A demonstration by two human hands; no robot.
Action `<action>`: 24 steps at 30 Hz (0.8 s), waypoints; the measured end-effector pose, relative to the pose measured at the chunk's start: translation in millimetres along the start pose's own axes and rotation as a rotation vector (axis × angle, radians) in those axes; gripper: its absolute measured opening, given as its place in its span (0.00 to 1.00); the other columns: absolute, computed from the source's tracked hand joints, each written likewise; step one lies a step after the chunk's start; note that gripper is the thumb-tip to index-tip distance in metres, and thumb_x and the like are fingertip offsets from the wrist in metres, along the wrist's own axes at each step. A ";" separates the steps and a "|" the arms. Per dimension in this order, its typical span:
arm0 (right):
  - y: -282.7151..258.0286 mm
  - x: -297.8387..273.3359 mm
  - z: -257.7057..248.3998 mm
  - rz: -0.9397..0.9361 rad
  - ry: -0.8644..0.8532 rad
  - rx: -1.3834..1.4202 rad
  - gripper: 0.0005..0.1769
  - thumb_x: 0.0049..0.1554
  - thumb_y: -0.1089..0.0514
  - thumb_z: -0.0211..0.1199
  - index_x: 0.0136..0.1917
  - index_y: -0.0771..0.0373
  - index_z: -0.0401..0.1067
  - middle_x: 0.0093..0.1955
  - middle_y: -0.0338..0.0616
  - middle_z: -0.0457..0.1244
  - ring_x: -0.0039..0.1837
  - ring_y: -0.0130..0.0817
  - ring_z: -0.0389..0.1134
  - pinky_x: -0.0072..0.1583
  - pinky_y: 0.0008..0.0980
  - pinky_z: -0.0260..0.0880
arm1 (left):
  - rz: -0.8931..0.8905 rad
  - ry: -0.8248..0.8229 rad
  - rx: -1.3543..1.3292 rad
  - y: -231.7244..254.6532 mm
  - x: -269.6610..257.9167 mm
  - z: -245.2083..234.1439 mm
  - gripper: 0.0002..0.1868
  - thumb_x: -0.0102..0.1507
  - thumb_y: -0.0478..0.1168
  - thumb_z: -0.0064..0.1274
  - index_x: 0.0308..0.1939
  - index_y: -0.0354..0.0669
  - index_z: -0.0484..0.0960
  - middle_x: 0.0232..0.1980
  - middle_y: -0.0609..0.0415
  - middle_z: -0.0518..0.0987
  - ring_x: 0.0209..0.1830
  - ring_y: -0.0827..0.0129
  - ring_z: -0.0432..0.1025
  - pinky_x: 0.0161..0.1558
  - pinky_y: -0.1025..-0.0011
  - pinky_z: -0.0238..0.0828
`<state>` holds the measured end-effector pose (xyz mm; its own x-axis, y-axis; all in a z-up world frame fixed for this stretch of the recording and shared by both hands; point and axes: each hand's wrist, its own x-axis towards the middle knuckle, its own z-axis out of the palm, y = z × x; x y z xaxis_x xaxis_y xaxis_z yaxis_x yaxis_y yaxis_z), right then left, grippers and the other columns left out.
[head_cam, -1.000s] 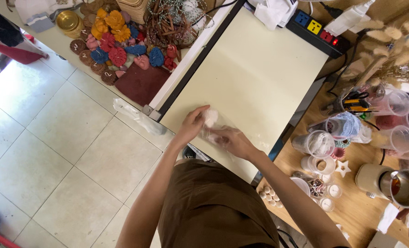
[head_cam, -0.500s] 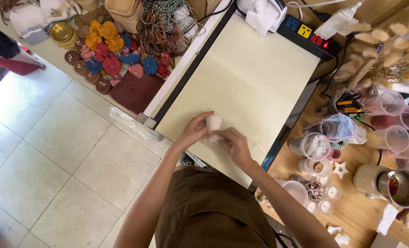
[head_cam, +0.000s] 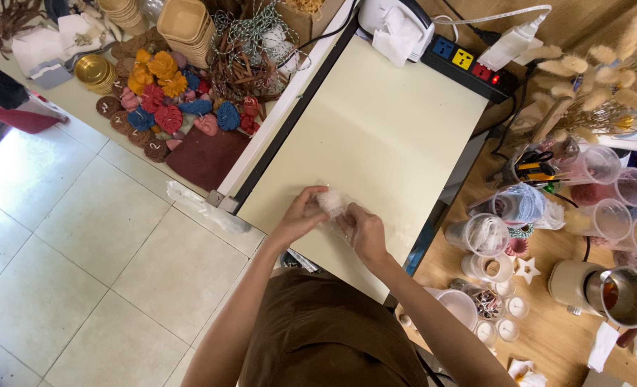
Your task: The person pours melted wax from a metal pot into small molds using a spoon, and later places finished candle components into small plastic bags.
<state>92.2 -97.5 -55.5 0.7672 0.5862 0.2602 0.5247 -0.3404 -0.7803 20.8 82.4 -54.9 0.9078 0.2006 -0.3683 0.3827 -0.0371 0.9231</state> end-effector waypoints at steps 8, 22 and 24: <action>-35.4 9.9 -37.3 -0.093 -0.026 0.101 0.06 0.55 0.67 0.67 0.45 0.68 0.71 0.39 0.48 0.68 0.38 0.31 0.71 0.37 0.29 0.74 | -0.192 0.056 -0.411 36.3 7.3 6.9 0.29 0.65 0.50 0.54 0.68 0.50 0.65 0.53 0.52 0.77 0.49 0.68 0.72 0.46 0.69 0.69; -4.4 -59.6 -140.6 -0.178 0.411 -0.284 0.31 0.56 0.68 0.68 0.67 0.76 0.55 0.42 0.49 0.66 0.38 0.43 0.68 0.38 0.38 0.69 | -0.187 -0.386 -0.377 134.5 20.2 128.8 0.28 0.67 0.43 0.43 0.72 0.63 0.61 0.58 0.50 0.75 0.47 0.60 0.76 0.44 0.64 0.76; -6.4 -76.1 -160.4 -0.122 0.463 -0.327 0.29 0.56 0.67 0.70 0.64 0.73 0.57 0.41 0.48 0.66 0.37 0.42 0.68 0.38 0.37 0.69 | -0.162 -0.447 -0.356 143.4 17.8 155.3 0.28 0.67 0.43 0.41 0.72 0.64 0.61 0.58 0.49 0.75 0.47 0.62 0.76 0.44 0.65 0.76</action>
<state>89.6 -257.9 21.0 0.7369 0.2781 0.6161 0.6496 -0.5435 -0.5316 118.5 -71.4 53.7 0.8564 -0.2582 -0.4471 0.5115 0.3057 0.8031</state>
